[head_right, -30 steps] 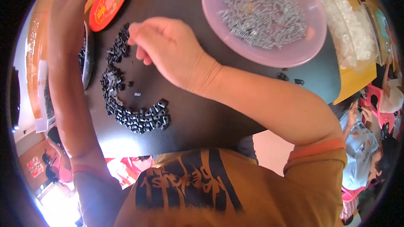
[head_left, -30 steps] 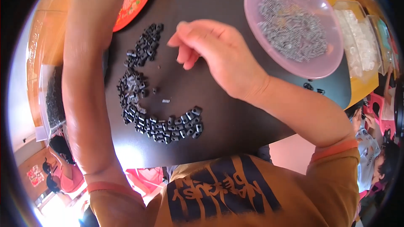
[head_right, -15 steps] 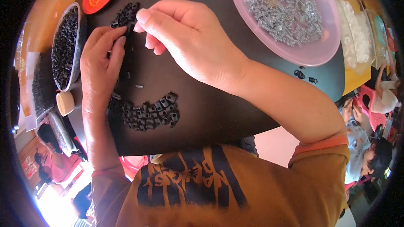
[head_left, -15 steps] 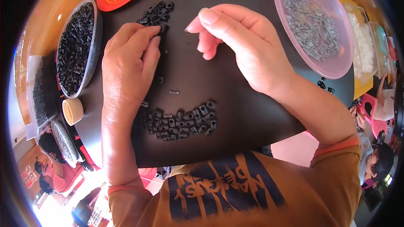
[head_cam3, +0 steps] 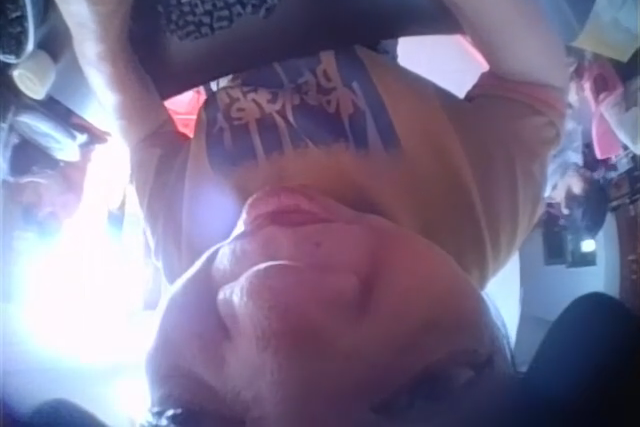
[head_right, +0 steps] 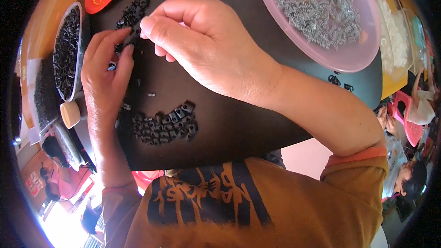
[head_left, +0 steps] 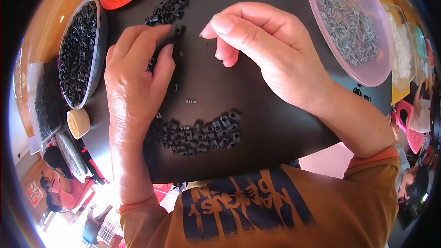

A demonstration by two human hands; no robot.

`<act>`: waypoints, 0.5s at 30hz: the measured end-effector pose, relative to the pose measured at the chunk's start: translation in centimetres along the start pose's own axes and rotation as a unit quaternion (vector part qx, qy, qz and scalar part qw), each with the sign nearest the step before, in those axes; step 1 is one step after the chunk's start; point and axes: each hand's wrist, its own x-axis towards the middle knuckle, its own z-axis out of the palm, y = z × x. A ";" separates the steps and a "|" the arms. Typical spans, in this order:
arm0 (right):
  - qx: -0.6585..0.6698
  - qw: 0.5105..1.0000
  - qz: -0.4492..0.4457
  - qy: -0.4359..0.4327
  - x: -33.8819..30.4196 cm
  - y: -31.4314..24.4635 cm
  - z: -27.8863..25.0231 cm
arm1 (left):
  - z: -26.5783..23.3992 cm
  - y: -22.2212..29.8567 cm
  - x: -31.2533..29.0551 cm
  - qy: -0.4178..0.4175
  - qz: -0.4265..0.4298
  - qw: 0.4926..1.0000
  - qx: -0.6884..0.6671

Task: The person assembles plastic cord locks by inserting small metal springs into plastic lock bodies and pressing inner plungers into the housings by hand.

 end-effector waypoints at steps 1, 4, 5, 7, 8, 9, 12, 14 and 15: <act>-0.012 1.000 -0.005 0.002 0.0 0.1 0.0 | 0.1 0.1 0.2 0.015 -0.008 1.000 -0.014; -0.056 0.998 -0.026 0.000 0.1 0.2 0.0 | 0.8 -0.4 0.8 0.016 0.066 0.998 0.015; -0.048 0.999 -0.026 -0.004 0.4 0.0 0.0 | 1.1 -0.8 1.1 0.024 0.102 0.994 0.032; -0.032 0.999 -0.006 -0.025 0.4 -0.3 0.0 | 1.2 -1.2 1.2 0.024 0.102 0.994 0.032; 0.020 0.997 0.046 -0.061 0.0 -1.7 -0.3 | 1.1 -1.3 1.1 0.029 0.101 0.994 0.025; 0.019 0.998 0.031 -0.054 -0.1 -1.5 -0.3 | 1.3 -1.4 1.2 0.026 0.093 0.995 0.023; 0.001 0.999 0.002 -0.054 0.0 -1.7 -0.4 | 1.4 -1.3 1.0 0.032 0.093 0.995 -0.016; -0.141 0.988 0.016 -0.064 0.1 -2.2 -0.2 | 1.1 -0.9 0.4 0.041 0.049 0.994 -0.089; -0.159 0.986 -0.038 -0.034 -0.2 -1.8 0.0 | 0.7 -0.2 0.0 0.024 -0.045 0.982 -0.184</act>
